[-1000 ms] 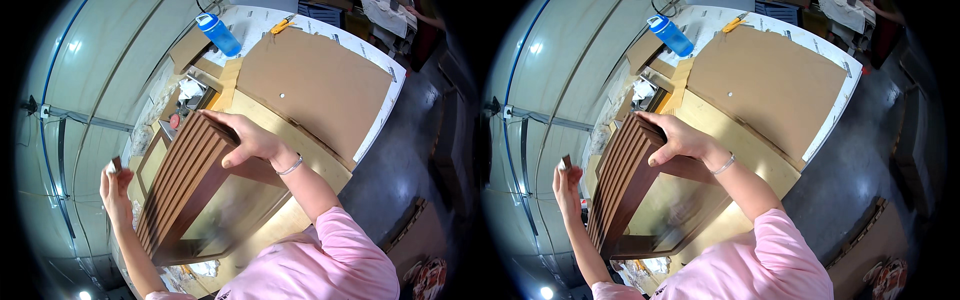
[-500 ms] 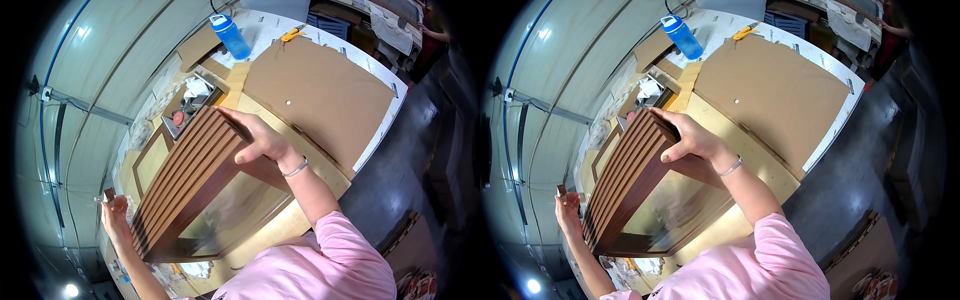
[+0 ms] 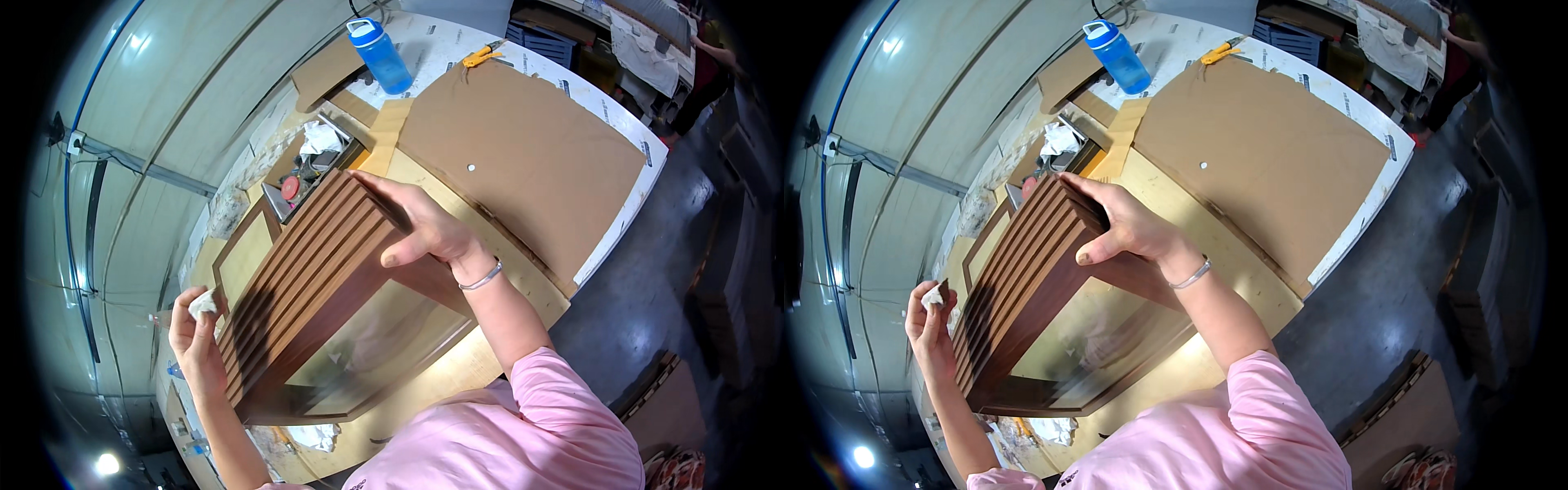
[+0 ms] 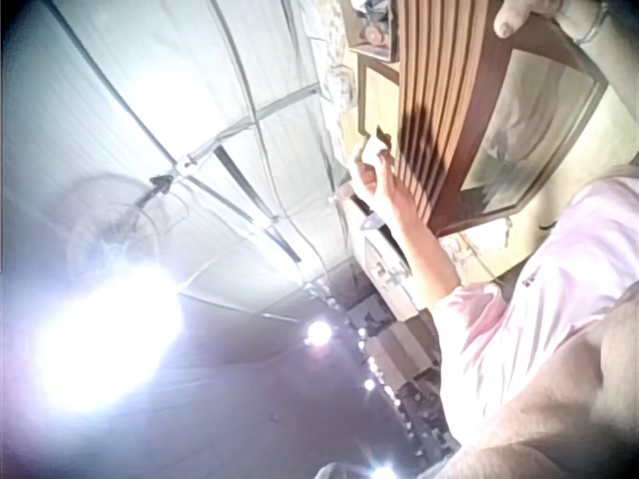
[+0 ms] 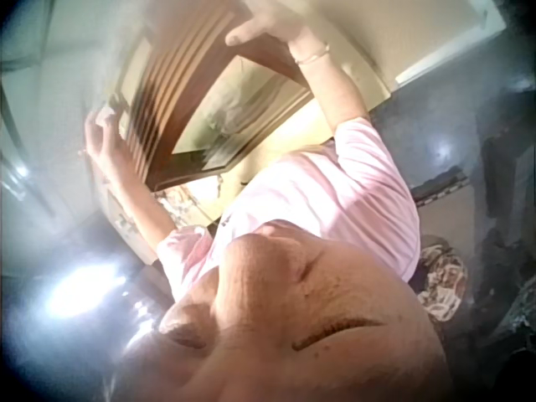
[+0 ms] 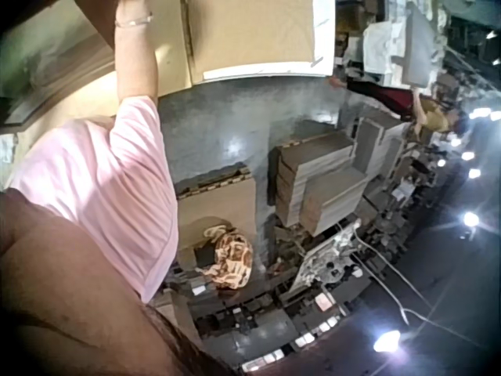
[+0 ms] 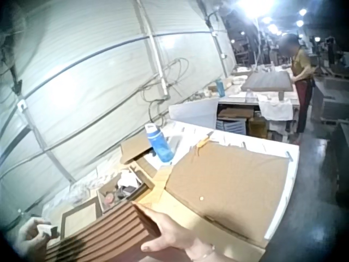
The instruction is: The person wipes the glass and wooden frame of a cabinet door with a cloth dampened by a liquid from a bottle. They then use a small block to rub the corners and edges of the wooden frame before wiping it again.
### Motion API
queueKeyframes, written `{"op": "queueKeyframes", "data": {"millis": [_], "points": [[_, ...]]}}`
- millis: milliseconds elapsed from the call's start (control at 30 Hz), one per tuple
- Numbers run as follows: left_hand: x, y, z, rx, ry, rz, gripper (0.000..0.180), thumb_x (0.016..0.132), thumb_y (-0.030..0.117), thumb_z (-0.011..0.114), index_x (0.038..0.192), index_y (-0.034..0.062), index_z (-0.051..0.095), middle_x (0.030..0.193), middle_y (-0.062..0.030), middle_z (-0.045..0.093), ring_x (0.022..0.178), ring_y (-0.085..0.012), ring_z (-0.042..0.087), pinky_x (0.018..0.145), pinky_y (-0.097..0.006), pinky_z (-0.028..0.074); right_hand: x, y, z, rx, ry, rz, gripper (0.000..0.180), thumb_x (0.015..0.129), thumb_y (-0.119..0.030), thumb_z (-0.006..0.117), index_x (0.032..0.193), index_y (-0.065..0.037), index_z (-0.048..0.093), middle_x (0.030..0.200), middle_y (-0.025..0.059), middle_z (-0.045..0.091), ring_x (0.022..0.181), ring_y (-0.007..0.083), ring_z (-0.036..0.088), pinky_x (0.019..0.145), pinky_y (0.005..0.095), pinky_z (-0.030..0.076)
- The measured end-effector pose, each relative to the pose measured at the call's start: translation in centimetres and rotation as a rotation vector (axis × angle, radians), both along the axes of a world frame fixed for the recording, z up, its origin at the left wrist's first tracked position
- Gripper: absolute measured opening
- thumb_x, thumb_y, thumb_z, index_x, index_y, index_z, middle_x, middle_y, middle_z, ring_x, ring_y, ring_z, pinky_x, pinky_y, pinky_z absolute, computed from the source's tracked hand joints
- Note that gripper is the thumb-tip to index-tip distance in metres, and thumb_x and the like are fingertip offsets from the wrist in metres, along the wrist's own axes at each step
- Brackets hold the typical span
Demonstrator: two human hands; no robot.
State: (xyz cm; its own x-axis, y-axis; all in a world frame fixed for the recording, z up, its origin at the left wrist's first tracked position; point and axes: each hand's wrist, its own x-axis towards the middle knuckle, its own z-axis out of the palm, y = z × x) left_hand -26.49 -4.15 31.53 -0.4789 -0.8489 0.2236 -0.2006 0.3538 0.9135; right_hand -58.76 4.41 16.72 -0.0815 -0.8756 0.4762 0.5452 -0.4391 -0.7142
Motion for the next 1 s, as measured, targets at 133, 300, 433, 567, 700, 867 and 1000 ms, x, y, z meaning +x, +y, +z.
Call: {"op": "queueKeyframes", "data": {"millis": [133,300,433,567,700,867,1000], "points": [[-5.5,2.3,0.8,-0.082,-0.093,-0.079,0.033,0.087,0.002,0.065,0.118,-0.0043,0.057,0.107,-0.0074,0.061,0.099,-0.0143,0.059,0.091,-0.029,0.045,0.2,-0.1,-0.3,0.004,-0.002,0.007,0.11,0.057,-0.021,0.082,0.148,0.01,0.027,0.143,0.0127,0.045,0.133,0.0184,0.043,0.113,0.0309,0.03],[-13.4,4.2,0.9,-0.631,-0.387,-0.363,0.037,0.073,-0.006,0.071,0.109,0.0,0.063,0.093,-0.0101,0.06,0.084,-0.022,0.061,0.078,-0.031,0.048,-0.1,0.0,-0.1,0.014,-0.016,0.012,0.109,0.056,-0.016,0.081,0.148,0.009,0.028,0.137,0.0106,0.05,0.127,0.0161,0.046,0.109,0.0296,0.034],[-17.6,6.0,0.4,-0.883,-0.449,-0.477,0.037,0.07,-0.004,0.071,0.105,0.0025,0.064,0.091,-0.0119,0.058,0.081,-0.0294,0.058,0.076,-0.037,0.049,-0.4,0.3,0.5,0.063,0.025,0.015,0.107,0.056,-0.012,0.081,0.147,0.008,0.029,0.127,0.0095,0.055,0.116,0.0137,0.051,0.101,0.0284,0.042],[-18.7,6.1,0.2,-0.984,-0.544,-0.536,0.037,0.069,-0.003,0.069,0.106,0.0035,0.064,0.091,-0.0117,0.055,0.082,-0.0314,0.056,0.074,-0.04,0.049,-0.4,0.2,0.2,0.068,0.104,-0.061,0.108,0.054,-0.01,0.081,0.147,0.008,0.029,0.126,0.0108,0.055,0.115,0.0136,0.051,0.099,0.0283,0.044],[-18.2,6.8,1.5,-0.994,-0.672,-0.487,0.033,0.069,-0.002,0.069,0.101,0.0022,0.065,0.089,-0.0128,0.057,0.08,-0.0315,0.056,0.07,-0.038,0.048,-0.5,0.0,-0.3,0.066,0.082,-0.043,0.11,0.054,-0.014,0.083,0.148,0.006,0.029,0.129,0.0108,0.054,0.119,0.0143,0.051,0.103,0.029,0.04],[-19.3,7.1,1.2,-1.071,-0.613,-0.522,0.035,0.066,-0.005,0.066,0.101,0.0016,0.064,0.089,-0.0132,0.056,0.08,-0.0321,0.055,0.071,-0.039,0.047,-0.3,-0.1,-0.3,0.036,0.038,-0.025,0.111,0.054,-0.011,0.084,0.147,0.008,0.028,0.129,0.0116,0.054,0.117,0.0144,0.051,0.102,0.0283,0.042],[-19.0,7.4,1.7,-1.044,-0.677,-0.517,0.036,0.065,-0.007,0.065,0.1,0.0019,0.064,0.089,-0.0129,0.056,0.08,-0.0321,0.055,0.072,-0.04,0.047,-0.4,-0.1,-0.4,0.06,0.058,-0.037,0.112,0.055,-0.012,0.086,0.148,0.008,0.027,0.13,0.0115,0.054,0.118,0.0147,0.05,0.103,0.0286,0.041]]}}
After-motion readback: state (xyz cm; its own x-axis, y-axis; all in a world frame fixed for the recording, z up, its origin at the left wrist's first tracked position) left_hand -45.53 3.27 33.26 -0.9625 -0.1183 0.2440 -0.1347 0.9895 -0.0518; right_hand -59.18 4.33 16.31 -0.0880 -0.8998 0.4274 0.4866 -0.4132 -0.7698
